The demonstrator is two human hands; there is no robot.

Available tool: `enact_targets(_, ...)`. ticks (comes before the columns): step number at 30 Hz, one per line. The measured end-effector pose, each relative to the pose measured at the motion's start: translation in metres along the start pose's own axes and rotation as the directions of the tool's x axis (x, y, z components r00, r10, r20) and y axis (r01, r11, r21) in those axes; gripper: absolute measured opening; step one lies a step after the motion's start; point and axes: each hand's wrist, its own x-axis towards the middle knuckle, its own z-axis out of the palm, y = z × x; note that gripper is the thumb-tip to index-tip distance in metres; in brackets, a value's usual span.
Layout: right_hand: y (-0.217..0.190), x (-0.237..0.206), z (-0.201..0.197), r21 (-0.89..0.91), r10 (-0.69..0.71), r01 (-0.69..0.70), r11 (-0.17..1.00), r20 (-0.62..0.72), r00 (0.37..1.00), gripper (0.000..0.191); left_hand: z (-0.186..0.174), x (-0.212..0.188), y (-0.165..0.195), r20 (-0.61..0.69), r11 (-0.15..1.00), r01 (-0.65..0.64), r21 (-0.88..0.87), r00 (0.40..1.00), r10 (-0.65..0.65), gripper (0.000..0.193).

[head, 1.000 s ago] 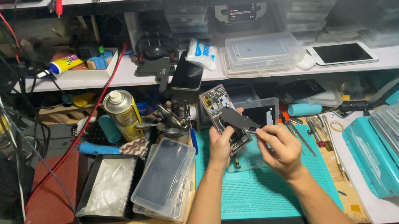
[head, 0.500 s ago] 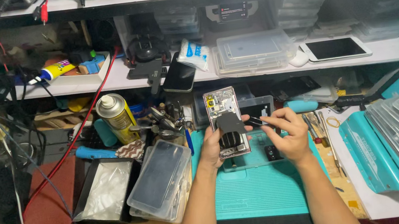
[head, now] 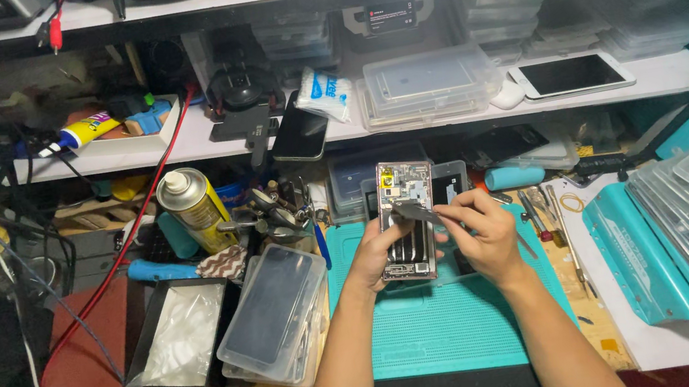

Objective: The person disassembles a smartphone at a repair workbench, using a small screwdriver to remove components from the opened phone body and handling the exposed internal board and parts over a teal mat.

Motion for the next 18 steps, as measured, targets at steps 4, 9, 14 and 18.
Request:
enact_targets(4, 0.0019, -0.0023, 0.0001, -0.004, 0.025, -0.025, 1.000, -0.014, 1.000, 0.022, -0.0019, 0.0029, -0.0019, 0.010, 1.000, 0.004, 0.029, 1.000, -0.004, 0.037)
enact_targets(9, 0.0002, -0.0036, 0.0002, -0.002, 0.040, -0.040, 0.999, -0.040, 0.998, 0.018, -0.0010, 0.0029, -0.0022, -0.008, 0.998, 0.021, 0.062, 1.000, -0.021, 0.036)
enact_targets(14, -0.0016, -0.0023, -0.0013, -0.008, 0.011, -0.011, 1.000, -0.065, 0.998, 0.018, 0.0021, 0.0032, -0.0008, -0.016, 0.995, 0.025, 0.097, 1.000, -0.024, 0.037)
enact_targets(18, -0.0013, -0.0023, -0.0027, -0.019, -0.008, 0.007, 1.000, -0.065, 0.998, 0.019, 0.0047, 0.0028, 0.0003, -0.033, 0.990, 0.034, 0.140, 0.999, -0.029, 0.037)
